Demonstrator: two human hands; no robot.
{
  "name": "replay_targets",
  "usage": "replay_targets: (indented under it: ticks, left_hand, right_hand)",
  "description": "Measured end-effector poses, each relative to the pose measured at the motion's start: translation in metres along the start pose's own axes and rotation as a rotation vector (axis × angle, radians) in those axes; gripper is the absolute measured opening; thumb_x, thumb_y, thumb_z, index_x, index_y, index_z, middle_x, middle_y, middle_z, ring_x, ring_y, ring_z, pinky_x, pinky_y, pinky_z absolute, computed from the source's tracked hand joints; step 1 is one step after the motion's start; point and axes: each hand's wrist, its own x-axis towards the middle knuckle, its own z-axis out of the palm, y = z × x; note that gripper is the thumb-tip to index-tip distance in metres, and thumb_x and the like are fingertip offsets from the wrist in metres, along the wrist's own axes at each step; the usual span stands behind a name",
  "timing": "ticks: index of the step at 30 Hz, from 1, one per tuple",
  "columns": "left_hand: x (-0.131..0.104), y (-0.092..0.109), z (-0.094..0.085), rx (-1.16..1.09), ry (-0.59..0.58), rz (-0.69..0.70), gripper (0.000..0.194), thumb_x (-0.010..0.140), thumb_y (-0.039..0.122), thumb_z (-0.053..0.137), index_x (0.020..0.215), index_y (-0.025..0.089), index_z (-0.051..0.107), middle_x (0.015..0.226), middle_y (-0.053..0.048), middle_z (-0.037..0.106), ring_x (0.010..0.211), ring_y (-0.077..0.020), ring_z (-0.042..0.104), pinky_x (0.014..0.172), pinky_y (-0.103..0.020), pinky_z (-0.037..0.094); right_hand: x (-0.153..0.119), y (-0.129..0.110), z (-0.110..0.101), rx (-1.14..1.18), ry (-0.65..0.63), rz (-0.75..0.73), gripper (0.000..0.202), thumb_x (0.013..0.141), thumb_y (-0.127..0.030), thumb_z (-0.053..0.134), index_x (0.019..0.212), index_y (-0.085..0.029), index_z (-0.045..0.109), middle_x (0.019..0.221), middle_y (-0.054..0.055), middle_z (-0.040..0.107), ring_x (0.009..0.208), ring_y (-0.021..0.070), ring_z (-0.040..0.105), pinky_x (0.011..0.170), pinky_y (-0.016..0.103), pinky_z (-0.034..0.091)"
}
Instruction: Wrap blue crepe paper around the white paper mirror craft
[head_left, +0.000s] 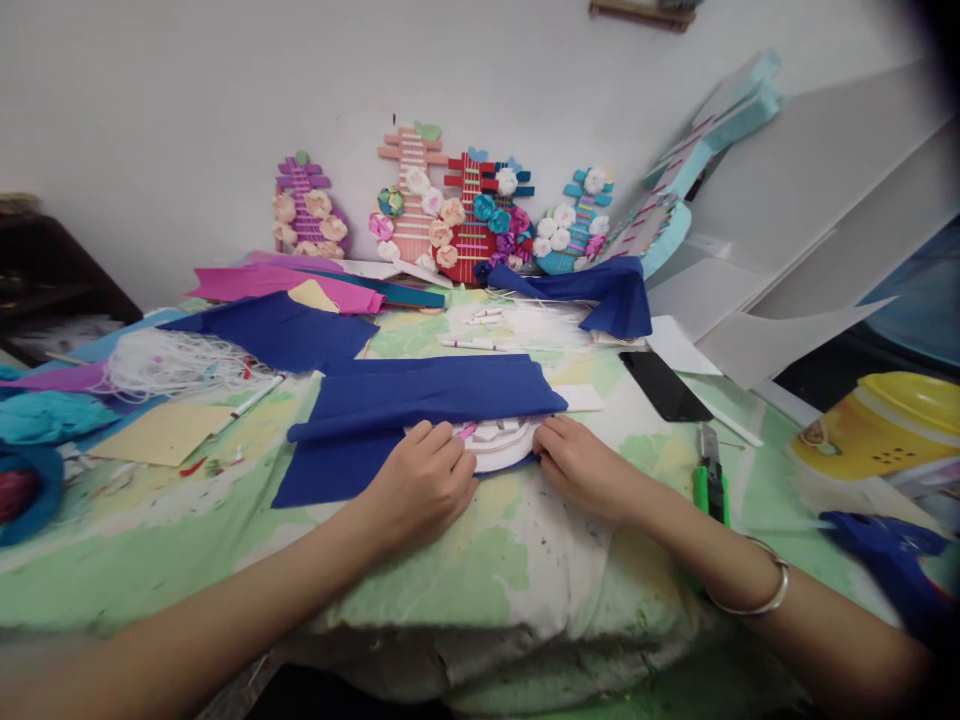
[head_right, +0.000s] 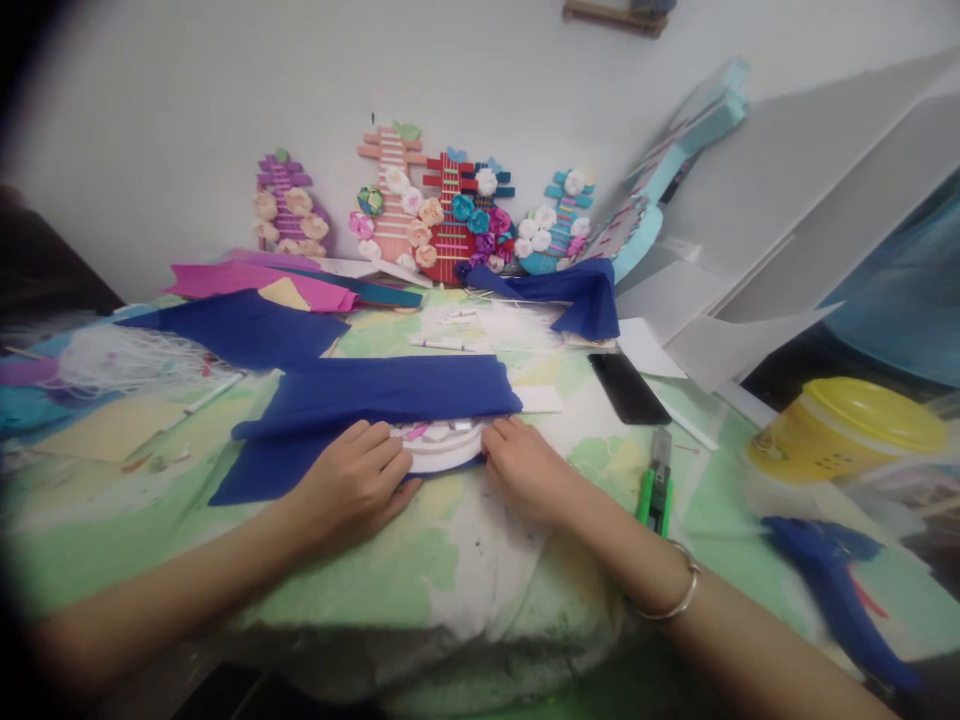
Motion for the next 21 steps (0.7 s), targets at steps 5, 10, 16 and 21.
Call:
replay_targets:
  ticks: [5,10,16,21]
  left_hand:
    - [0.003,-0.001,-0.003,-0.026,-0.063,-0.102,0.012,0.081,0.025,0.051,0.074,0.015,0.054,0.073,-0.009,0.053,0.072,-0.0232,0.042,0.063,-0.036,0.032]
    - [-0.002,-0.007,0.0,-0.039,-0.029,-0.054,0.012,0.083,0.021,0.048,0.073,0.015,0.052,0.073,-0.008,0.051,0.072,-0.0225,0.041,0.063,-0.036,0.033]
    - [-0.009,-0.013,0.005,-0.099,-0.014,-0.059,0.015,0.086,0.022,0.047,0.074,0.015,0.051,0.074,-0.007,0.051,0.073,-0.0209,0.04,0.067,-0.036,0.036]
    - [-0.01,-0.016,0.005,-0.157,-0.022,-0.102,0.018,0.088,0.026,0.048,0.074,0.015,0.05,0.074,-0.007,0.05,0.073,-0.0205,0.04,0.067,-0.035,0.037]
  right_hand:
    - [0.0,0.002,0.001,0.035,0.016,-0.002,0.013,0.083,-0.007,0.04,0.081,-0.014,0.052,0.082,0.009,0.053,0.078,0.0193,0.047,0.071,0.031,0.038]
    - [-0.002,-0.002,-0.002,-0.015,0.012,0.003,0.011,0.083,-0.009,0.042,0.079,-0.015,0.051,0.081,0.008,0.054,0.077,0.0191,0.046,0.069,0.031,0.037]
    - [-0.004,-0.01,-0.001,-0.229,0.061,-0.092,0.01,0.085,-0.025,0.054,0.083,-0.016,0.053,0.084,0.008,0.058,0.079,0.0215,0.048,0.068,0.033,0.032]
    - [-0.001,-0.009,0.007,-0.343,0.124,-0.195,0.012,0.089,-0.021,0.05,0.08,-0.015,0.055,0.081,0.007,0.057,0.077,0.0206,0.047,0.067,0.033,0.029]
